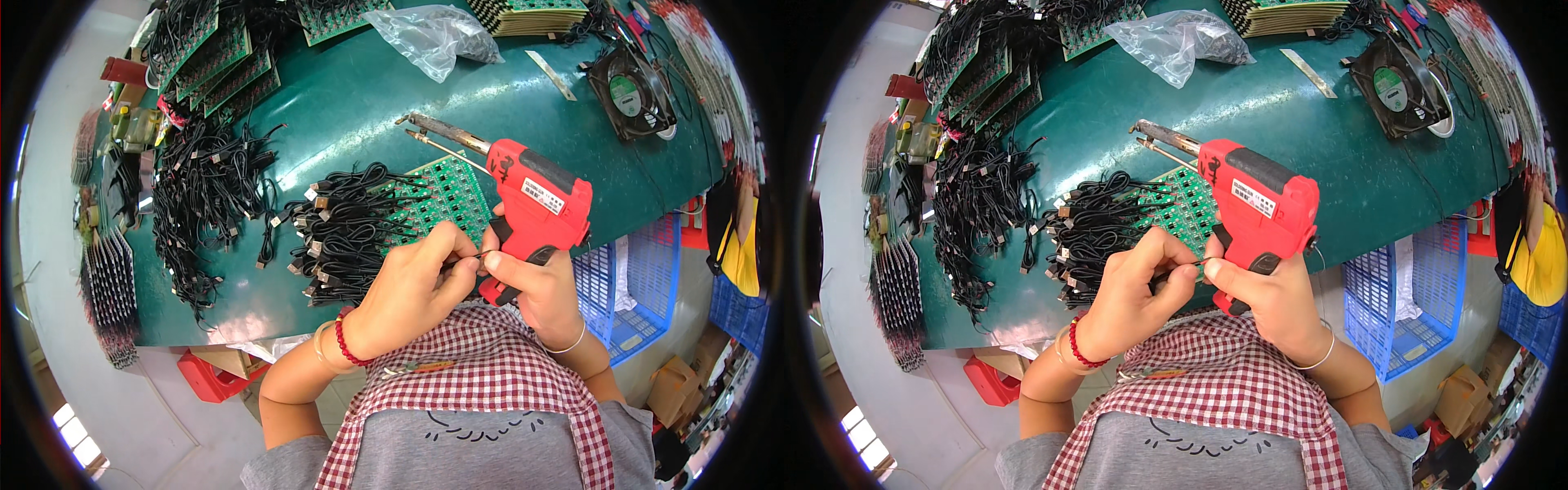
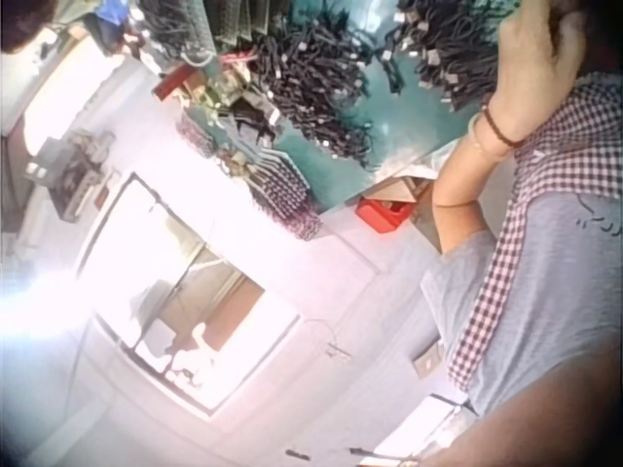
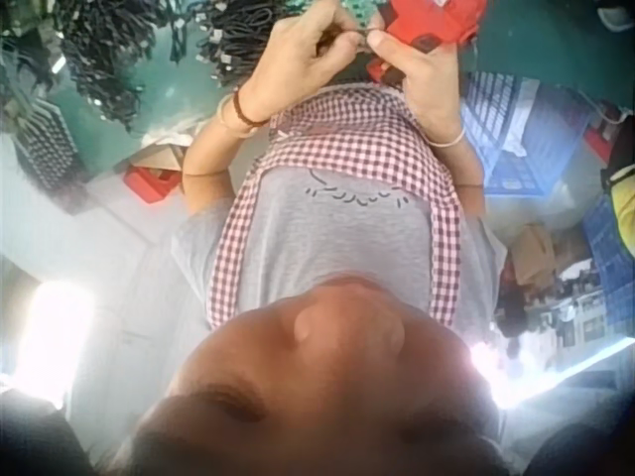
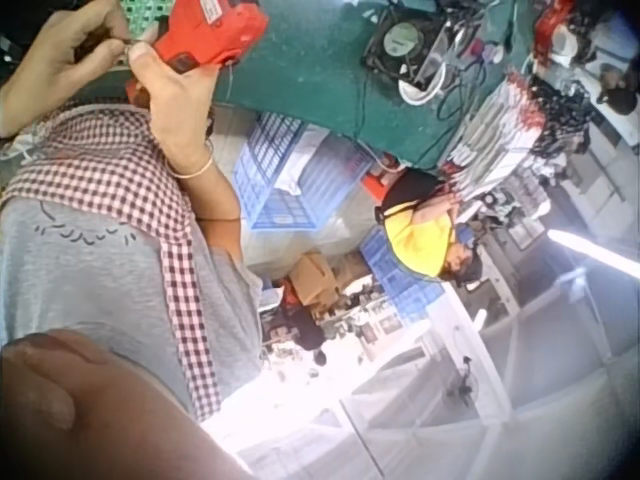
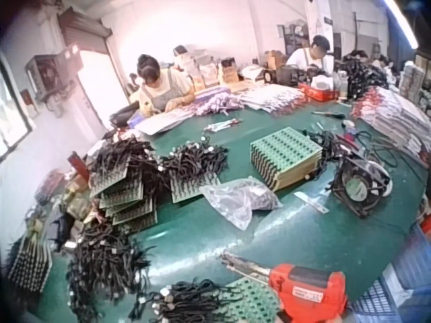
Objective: The person solders USB cables onto a circuit board, positioning the wire ends of the cables onto the board and attaching them using a soldering tool.
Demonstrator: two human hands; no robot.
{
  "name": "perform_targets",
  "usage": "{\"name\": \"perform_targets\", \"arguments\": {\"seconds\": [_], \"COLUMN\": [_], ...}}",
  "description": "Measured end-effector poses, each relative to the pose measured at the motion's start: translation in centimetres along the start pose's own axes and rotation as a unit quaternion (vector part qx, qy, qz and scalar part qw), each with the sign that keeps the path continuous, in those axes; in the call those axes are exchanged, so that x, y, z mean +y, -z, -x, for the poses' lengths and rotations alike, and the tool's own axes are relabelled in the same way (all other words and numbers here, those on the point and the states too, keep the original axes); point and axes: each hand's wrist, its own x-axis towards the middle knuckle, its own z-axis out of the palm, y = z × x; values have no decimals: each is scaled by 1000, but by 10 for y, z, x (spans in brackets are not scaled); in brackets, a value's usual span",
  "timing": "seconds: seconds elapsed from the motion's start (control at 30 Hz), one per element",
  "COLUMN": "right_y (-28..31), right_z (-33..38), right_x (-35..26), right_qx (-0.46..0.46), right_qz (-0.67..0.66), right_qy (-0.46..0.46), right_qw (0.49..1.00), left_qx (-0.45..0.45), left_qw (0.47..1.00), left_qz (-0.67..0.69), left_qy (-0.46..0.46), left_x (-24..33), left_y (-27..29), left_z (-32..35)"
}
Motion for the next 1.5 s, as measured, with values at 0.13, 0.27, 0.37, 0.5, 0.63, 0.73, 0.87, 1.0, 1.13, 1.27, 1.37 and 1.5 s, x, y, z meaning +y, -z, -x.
{"name": "perform_targets", "arguments": {"seconds": [0.13,0.27,0.37,0.5,0.63,0.73,0.87,1.0,1.13,1.27,1.37,1.5], "right_y": [0,3,0,3,2,3,4,8,8,9,22,44], "right_z": [-3,0,0,3,7,3,2,1,-4,-3,4,18], "right_x": [4,2,1,10,12,8,13,11,12,7,6,9], "right_qx": [8,-16,-8,-13,22,21,10,13,13,61,95,77], "right_qz": [-14,76,162,267,209,172,173,166,166,143,130,173], "right_qy": [-35,-29,-4,55,25,32,69,23,72,56,44,62], "right_qw": [999,997,987,962,977,984,982,986,983,986,986,980], "left_qx": [24,49,96,94,120,121,108,72,66,99,144,149], "left_qw": [998,993,995,980,960,981,985,996,987,973,948,926], "left_qz": [-62,-109,-24,111,191,101,99,-6,-125,-206,-280,-345], "left_qy": [-19,-22,22,138,164,114,94,59,-79,-39,-42,-28], "left_x": [-2,-2,-4,-8,-14,-16,-12,-7,-7,-10,-32,-53], "left_y": [-1,-4,-15,-21,-23,-20,-23,-15,-7,2,2,-1], "left_z": [3,7,10,10,13,14,14,14,5,-5,-15,-25]}}
